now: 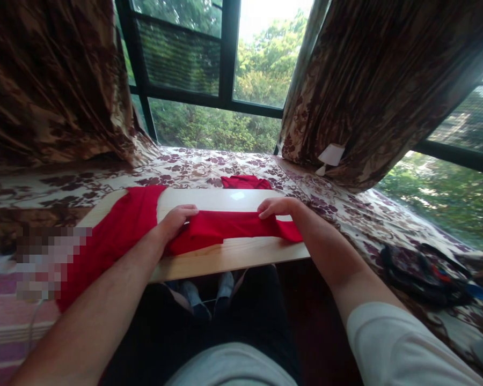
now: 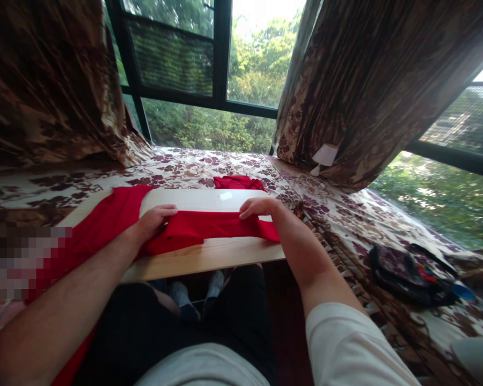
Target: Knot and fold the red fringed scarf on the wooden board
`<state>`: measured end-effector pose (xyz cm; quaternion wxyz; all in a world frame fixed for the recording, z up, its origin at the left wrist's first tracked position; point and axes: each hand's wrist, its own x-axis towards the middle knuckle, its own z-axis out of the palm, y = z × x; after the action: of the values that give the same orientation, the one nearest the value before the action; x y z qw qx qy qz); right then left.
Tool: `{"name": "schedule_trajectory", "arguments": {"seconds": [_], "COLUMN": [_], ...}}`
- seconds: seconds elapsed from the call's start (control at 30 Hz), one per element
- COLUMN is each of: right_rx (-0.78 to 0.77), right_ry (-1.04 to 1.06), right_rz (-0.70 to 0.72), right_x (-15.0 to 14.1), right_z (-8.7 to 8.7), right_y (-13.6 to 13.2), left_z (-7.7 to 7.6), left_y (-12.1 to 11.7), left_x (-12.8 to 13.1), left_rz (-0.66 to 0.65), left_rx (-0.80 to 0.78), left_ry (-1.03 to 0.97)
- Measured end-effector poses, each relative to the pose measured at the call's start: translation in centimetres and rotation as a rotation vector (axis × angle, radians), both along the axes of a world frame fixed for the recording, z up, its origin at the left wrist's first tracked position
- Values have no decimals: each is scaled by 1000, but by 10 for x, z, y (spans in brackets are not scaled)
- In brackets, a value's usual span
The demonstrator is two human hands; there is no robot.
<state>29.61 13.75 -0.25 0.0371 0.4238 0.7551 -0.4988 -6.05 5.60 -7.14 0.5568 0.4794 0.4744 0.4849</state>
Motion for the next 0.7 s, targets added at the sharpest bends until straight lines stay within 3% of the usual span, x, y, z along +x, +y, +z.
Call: {"name": "schedule_trajectory", "arguments": {"seconds": [0.3, 0.47, 0.57, 0.7], "right_rx": [-236, -254, -117, 415], "right_ry": [-56, -16, -147, -460], "right_rz": [-246, -291, -280, -179], "right_x": [84, 102, 95, 80], "right_z": [20, 19, 11, -9], "right_y": [-15, -13, -10, -8], "left_z": [-12, -18, -18, -13], "left_y": [8, 13, 14, 9], "left_x": [-2, -3, -2, 1], "left_rz": [48, 115, 136, 57], "left_rx": [16, 70, 108, 80], "left_ry": [5, 131, 208, 254]}}
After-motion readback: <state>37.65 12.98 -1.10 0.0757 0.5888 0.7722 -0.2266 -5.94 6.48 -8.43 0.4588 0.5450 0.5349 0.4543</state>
